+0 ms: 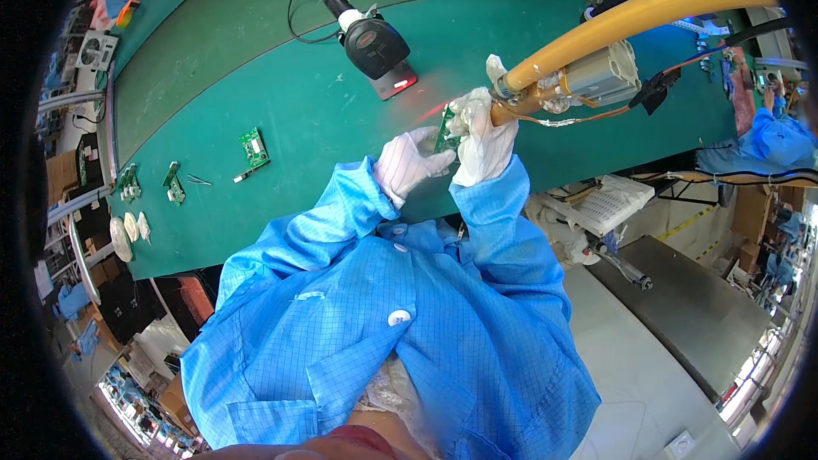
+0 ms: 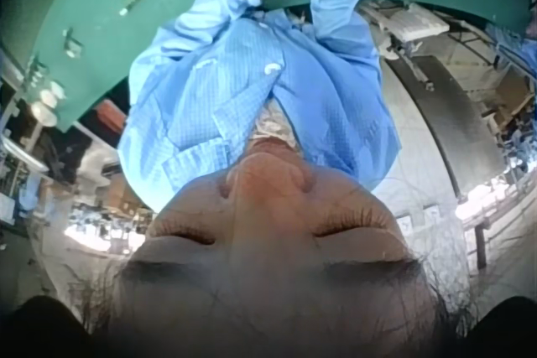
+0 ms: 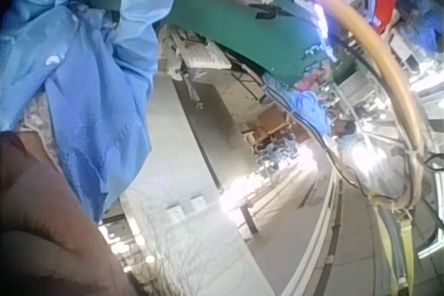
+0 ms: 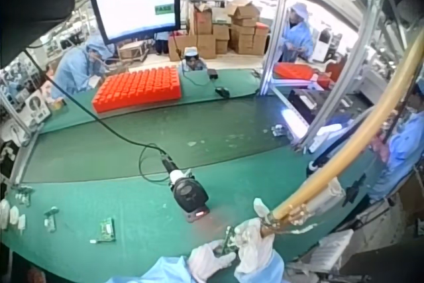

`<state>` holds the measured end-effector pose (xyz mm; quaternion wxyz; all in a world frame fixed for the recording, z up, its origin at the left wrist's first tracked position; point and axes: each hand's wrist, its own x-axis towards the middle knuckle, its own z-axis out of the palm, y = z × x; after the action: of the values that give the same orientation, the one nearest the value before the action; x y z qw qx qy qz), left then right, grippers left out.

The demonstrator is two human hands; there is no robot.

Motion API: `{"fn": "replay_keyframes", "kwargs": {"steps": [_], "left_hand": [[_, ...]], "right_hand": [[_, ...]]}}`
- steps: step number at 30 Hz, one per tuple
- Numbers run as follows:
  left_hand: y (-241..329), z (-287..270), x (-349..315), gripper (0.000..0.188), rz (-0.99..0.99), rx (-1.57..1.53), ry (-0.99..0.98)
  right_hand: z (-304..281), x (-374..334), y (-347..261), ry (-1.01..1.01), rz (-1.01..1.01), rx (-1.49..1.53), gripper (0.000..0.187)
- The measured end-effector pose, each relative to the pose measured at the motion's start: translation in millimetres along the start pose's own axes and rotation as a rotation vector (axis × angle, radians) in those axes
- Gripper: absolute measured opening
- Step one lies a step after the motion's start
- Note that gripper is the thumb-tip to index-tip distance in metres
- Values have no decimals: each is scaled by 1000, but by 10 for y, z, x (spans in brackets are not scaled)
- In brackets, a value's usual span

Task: Apply glue or sealant to printed circuit boards at an assembly station.

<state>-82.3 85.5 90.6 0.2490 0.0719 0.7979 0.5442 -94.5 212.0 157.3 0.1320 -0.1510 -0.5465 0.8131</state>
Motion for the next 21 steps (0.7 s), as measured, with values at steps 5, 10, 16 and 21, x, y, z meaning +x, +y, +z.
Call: {"fn": "replay_keyframes", "kwargs": {"steps": [5,10,16,21], "left_hand": [[-5,14,-3,45,-31,8,2],[50,-36,-22,48,-33,-8,-33],[57,-45,-36,48,5,83,-4],[65,-135,-38,49,-15,57,14]], "right_hand": [[-81,11,49,-31,-70,-121,54],[-28,-9,-31,-17,-8,-39,57],[-46,5,-30,-31,-18,-14,58],[-43,-7,-48,-31,-32,-24,59]]}}
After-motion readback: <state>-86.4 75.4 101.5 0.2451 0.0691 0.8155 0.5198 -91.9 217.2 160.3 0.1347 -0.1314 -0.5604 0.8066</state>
